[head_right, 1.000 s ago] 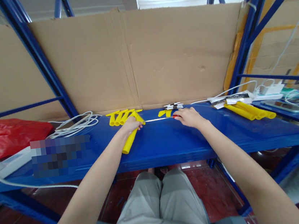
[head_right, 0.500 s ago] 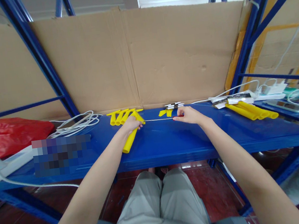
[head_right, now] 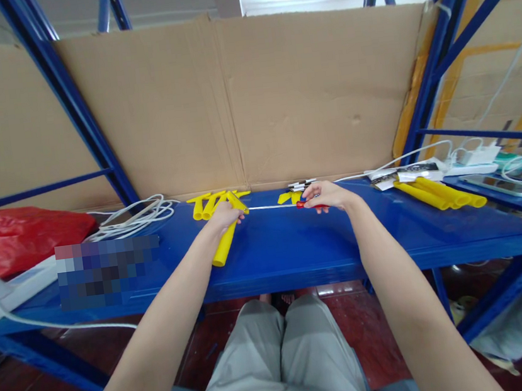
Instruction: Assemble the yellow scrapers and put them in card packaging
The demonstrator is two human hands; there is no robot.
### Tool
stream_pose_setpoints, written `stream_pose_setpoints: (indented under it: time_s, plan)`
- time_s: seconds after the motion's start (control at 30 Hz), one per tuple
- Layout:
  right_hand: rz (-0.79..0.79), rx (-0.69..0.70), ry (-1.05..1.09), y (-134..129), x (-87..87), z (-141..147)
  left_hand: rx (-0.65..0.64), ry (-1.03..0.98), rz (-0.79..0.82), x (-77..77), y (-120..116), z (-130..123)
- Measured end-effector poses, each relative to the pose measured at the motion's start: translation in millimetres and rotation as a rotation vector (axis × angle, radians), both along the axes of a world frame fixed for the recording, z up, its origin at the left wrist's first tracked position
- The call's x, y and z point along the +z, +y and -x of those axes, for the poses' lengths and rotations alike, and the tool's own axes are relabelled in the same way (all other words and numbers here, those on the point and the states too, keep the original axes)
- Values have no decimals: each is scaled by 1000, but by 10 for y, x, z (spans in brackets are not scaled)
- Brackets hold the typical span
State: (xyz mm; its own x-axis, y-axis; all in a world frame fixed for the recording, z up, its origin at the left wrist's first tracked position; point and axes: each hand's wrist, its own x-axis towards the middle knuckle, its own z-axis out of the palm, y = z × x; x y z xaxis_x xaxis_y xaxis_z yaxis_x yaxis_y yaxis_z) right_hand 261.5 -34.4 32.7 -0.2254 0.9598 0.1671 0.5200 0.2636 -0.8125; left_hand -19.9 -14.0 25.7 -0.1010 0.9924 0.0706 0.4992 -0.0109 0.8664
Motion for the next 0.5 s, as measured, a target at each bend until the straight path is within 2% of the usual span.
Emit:
stream_pose_setpoints:
  time_s: [0.13,0.3,0.5]
  plan:
    - [43,-37,144,-40,-82,2,-14,19,0,-9,-5,-2]
    - [123,-76,341,-35,-85,39,-7,109,20,-21,-3,-3]
    - [201,28,673,-22,-58,-10,-36,111,-7,-60,41,13]
